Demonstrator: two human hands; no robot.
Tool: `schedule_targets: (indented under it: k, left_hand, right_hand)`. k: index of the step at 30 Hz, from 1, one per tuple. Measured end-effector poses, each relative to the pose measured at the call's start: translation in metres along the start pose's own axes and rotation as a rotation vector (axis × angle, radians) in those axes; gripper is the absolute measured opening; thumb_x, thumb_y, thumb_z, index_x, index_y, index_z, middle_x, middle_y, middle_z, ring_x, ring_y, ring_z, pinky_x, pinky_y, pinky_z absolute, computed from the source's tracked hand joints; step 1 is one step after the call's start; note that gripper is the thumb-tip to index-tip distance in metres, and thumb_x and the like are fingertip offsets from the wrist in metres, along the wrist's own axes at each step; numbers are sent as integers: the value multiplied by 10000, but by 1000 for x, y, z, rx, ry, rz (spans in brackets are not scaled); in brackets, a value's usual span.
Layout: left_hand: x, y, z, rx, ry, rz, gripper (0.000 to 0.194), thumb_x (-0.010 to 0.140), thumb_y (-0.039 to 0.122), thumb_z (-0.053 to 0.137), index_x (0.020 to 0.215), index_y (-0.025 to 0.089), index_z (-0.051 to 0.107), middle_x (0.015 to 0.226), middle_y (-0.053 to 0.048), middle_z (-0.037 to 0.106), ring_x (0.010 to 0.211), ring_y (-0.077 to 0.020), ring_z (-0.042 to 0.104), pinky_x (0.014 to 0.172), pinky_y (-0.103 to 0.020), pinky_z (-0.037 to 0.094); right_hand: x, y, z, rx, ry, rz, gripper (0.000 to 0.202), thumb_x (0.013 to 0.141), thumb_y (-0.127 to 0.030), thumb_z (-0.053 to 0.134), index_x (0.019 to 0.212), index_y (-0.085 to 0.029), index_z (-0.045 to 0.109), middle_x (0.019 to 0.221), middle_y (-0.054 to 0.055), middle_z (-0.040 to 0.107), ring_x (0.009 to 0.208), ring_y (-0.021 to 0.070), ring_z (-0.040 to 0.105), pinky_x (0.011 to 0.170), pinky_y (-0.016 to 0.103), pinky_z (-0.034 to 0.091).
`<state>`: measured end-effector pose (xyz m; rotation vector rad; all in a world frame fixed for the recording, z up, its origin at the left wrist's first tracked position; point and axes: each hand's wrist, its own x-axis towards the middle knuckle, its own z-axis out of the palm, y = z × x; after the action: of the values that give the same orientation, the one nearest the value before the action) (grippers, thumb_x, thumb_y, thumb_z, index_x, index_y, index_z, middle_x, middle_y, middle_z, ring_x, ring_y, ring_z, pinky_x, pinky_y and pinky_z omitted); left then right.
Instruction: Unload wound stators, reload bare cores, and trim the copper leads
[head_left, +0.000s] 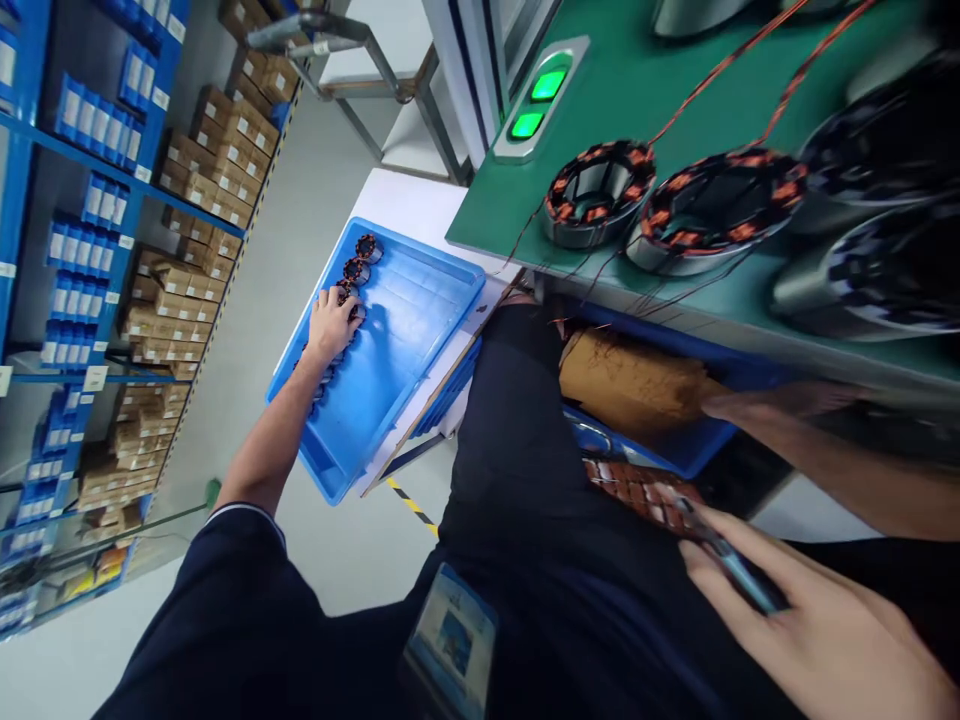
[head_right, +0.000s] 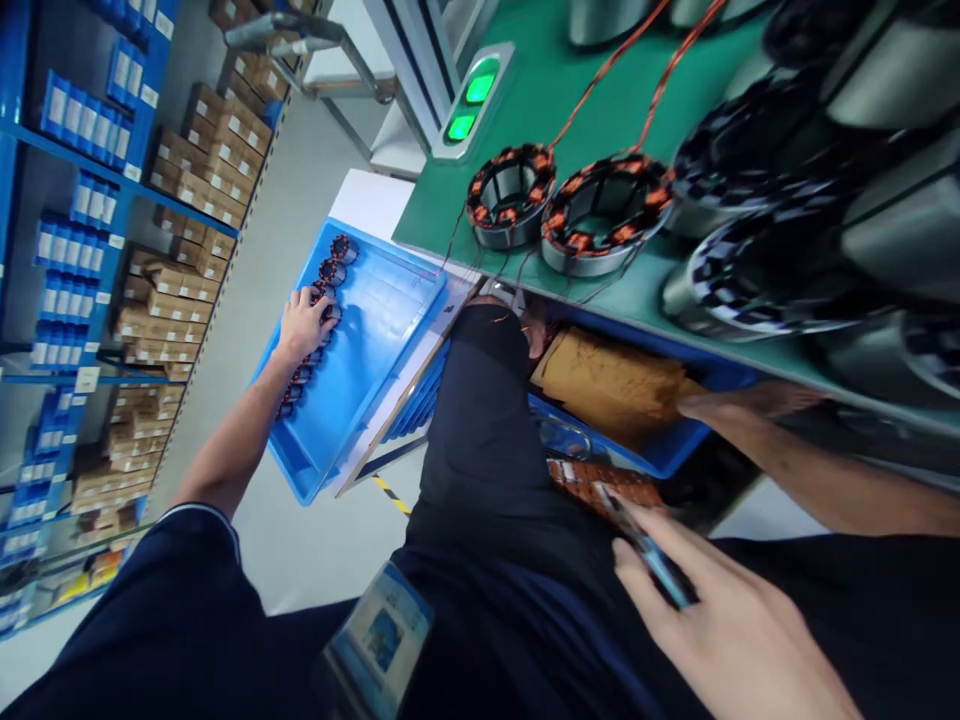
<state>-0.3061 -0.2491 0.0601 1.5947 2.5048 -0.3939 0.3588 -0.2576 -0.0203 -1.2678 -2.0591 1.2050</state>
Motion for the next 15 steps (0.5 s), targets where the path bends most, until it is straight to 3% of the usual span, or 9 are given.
schedule_targets:
  k: [3, 5, 8, 9, 11, 13, 15]
  left_hand:
    - [-4, 31, -24, -102, 145, 37, 753, 1190, 509, 784, 1814, 100, 681, 1847, -311, 546, 1709, -464, 491, 1548, -654, 380]
    - [-9, 66, -46, -219, 297, 119, 793, 1257, 679, 685, 1853, 158, 636, 1796, -274, 606, 1683, -434, 533, 1531, -615, 419]
    - [-13, 136, -80, -575, 487, 519, 760, 1259, 833, 667, 1752, 260, 738, 1690, -217, 747, 1493, -415, 693, 1318, -590, 597]
    - [-12, 161, -90, -627, 485, 646, 752, 1250, 836, 696, 1757, 283, 751, 1712, -205, 749, 1517, -419, 693, 1331, -598, 595]
    - [-5, 207, -104, -619, 445, 819, 696, 1217, 844, 756, 1673, 324, 835, 1735, -189, 744, 1601, -460, 654, 1454, -677, 496]
    - [7, 242, -113, -574, 394, 850, 660, 1228, 865, 706, 1542, 318, 903, 1704, -193, 755, 1592, -489, 640, 1461, -729, 462]
    - [18, 262, -118, -551, 337, 825, 679, 1209, 916, 681, 1331, 299, 937, 1521, -197, 814, 1497, -493, 658, 1425, -742, 472]
  right_hand:
    - [4, -13, -2, 28, -149, 90, 861, 1081, -340, 897, 1705, -888, 668, 1299, -62, 974, 1054, 490, 963, 699, 574, 820]
    - [4, -13, 2, 35, -127, 108, 688, 1096, -401, 873, 1695, -729, 790, 1321, -25, 978, 1047, 486, 969, 820, 571, 864]
    - [5, -11, 8, -15, -70, 79, 487, 1133, -475, 788, 1591, -414, 941, 1318, 59, 984, 1078, 467, 981, 1015, 575, 867]
    - [6, -13, 9, -33, -94, 62, 494, 1147, -478, 765, 1592, -358, 942, 1350, 71, 979, 1111, 453, 983, 1052, 563, 857]
    - [6, -18, 7, -44, -148, 31, 513, 1164, -463, 746, 1636, -357, 919, 1424, 69, 963, 1191, 425, 978, 1079, 515, 842]
    - [3, -25, 1, -30, -177, 7, 534, 1170, -439, 749, 1684, -401, 886, 1512, 50, 937, 1297, 415, 956, 1093, 501, 834]
    - [-4, -28, -5, -8, -180, 9, 552, 1168, -430, 760, 1710, -417, 864, 1585, 39, 906, 1377, 412, 930, 1129, 506, 820]
